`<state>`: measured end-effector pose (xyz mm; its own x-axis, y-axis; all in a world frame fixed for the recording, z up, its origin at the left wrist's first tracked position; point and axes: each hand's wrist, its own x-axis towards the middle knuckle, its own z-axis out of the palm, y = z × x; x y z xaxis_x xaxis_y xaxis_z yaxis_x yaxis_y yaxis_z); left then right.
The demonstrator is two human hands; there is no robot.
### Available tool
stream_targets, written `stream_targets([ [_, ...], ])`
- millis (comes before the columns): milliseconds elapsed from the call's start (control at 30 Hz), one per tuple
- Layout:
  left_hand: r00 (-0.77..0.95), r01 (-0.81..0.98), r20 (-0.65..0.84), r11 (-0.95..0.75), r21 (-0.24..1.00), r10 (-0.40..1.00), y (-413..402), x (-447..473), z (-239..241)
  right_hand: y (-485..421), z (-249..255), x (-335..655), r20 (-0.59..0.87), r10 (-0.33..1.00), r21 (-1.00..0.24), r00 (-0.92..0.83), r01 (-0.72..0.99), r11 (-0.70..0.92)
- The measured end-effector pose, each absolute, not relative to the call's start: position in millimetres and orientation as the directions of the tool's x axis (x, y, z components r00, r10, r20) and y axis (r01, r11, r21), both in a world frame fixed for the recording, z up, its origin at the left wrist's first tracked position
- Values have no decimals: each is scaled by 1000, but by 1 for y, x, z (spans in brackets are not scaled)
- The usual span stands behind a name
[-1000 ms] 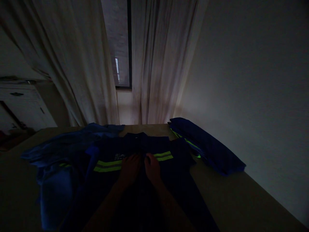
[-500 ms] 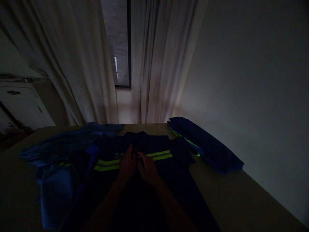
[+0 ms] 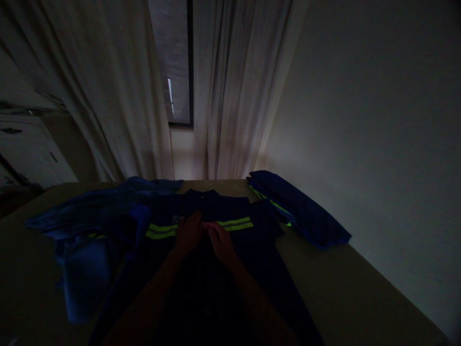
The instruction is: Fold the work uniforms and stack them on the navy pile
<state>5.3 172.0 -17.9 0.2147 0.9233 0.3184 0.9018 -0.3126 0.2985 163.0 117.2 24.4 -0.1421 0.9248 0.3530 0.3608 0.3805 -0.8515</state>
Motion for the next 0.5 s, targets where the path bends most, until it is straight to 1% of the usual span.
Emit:
stream_targets([
  [67,197,909,315,-293,298,929,177,8,-12,102,37,167,269,962,-839,-37,482,253],
  [100,184,912,313,-280,300,932,178,9,-8,89,42,170,209,978,-812,-17,554,183],
  [167,158,916,310,-256,307,937,179,8,0,54,47,179,96,994,-726,-49,680,104],
  [233,157,914,303,-254,316,940,176,7,7,10,40,190,41,994,-651,-105,752,106],
  [367,228,889,251,-307,340,941,161,10,15,-78,-3,198,66,983,-579,-169,796,176],
  [500,231,884,188,-286,369,955,157,16,11,-128,-40,180,136,982,-469,-132,864,181],
])
